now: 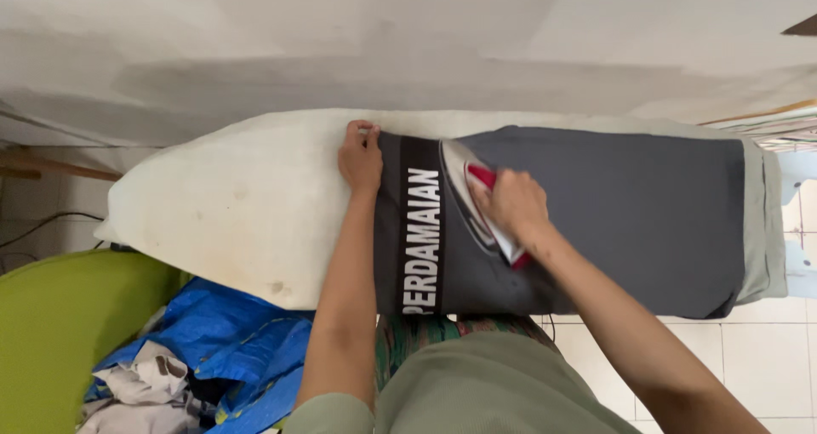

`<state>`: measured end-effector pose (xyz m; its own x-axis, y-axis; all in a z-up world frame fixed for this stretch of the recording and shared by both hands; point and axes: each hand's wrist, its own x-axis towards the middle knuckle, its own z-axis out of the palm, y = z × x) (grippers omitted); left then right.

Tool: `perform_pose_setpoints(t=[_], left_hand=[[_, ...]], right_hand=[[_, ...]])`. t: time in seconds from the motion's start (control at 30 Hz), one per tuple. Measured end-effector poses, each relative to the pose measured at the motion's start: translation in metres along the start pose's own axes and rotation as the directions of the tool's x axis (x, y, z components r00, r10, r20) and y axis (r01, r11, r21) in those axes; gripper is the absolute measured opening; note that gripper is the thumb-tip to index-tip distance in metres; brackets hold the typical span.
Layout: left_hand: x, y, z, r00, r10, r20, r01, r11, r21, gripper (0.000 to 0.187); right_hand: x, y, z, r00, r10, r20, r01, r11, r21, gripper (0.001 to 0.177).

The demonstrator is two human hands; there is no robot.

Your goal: The person irons a dark grey t-shirt on a white ironing board. They use a red and white steam iron to smooth out the fabric, moving the iron back and forth across the surface. The person adjusts the shirt's position and folds it over to iron different sections, ensuring the entire garment is pressed.

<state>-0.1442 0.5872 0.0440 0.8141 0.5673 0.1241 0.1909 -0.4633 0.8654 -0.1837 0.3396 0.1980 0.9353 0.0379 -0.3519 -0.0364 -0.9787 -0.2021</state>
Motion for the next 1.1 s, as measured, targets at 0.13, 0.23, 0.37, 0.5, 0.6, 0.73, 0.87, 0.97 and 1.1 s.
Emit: perform_pose_setpoints(t=[0.13,0.23,0.37,0.5,0.6,0.73,0.87,0.97,1.1], left_hand=[[-0.003,-0.004,0.005,0.997,0.044,-0.060,-0.042,0.999,0.034,0.013],[-0.009,-0.006,0.006,1.000,-0.014,-0.020,0.015,0.999,0.033,0.013],[-0.002,-0.003,0.005,0.997,0.045,-0.068,-0.042,0.998,0.047,0.012],[-0.006,-0.001,0.011,0.998,-0.055,-0.021,0.056,0.996,0.068,0.012],[-0.014,0.014,0.030,0.962,0.196,-0.190,-0.130,0.941,0.312,0.010],[-0.042,0.061,0.077,0.877,0.458,0.145,-0.475,0.780,0.408,0.019],[-0.066,0.097,0.122,0.848,0.437,0.300,-0.500,0.847,0.182,0.027],[-0.064,0.106,0.154,0.828,0.334,0.449,-0.454,0.870,0.190,0.015],[-0.060,0.107,0.193,0.813,0.256,0.523,-0.428,0.872,0.238,0.012]], right_hand=[[-0.004,-0.004,0.003,0.995,-0.075,-0.063,0.069,0.994,-0.086,0.059],[0.017,-0.004,0.000,0.989,-0.088,-0.120,0.078,0.993,-0.090,0.058],[0.021,0.017,-0.009,0.986,-0.106,-0.127,0.087,0.985,-0.149,0.060],[0.009,0.094,-0.030,0.994,-0.017,-0.109,-0.001,0.986,-0.169,0.060],[0.011,0.148,-0.040,0.981,0.102,-0.163,-0.122,0.985,-0.119,0.057],[0.018,0.166,-0.032,0.967,0.130,-0.221,-0.165,0.975,-0.148,0.060],[0.020,0.161,-0.036,0.975,0.143,-0.169,-0.156,0.985,-0.069,0.059],[0.014,0.153,-0.041,0.988,0.116,-0.102,-0.119,0.993,-0.022,0.057],[0.012,0.140,-0.044,0.989,0.122,-0.083,-0.124,0.992,-0.014,0.058]])
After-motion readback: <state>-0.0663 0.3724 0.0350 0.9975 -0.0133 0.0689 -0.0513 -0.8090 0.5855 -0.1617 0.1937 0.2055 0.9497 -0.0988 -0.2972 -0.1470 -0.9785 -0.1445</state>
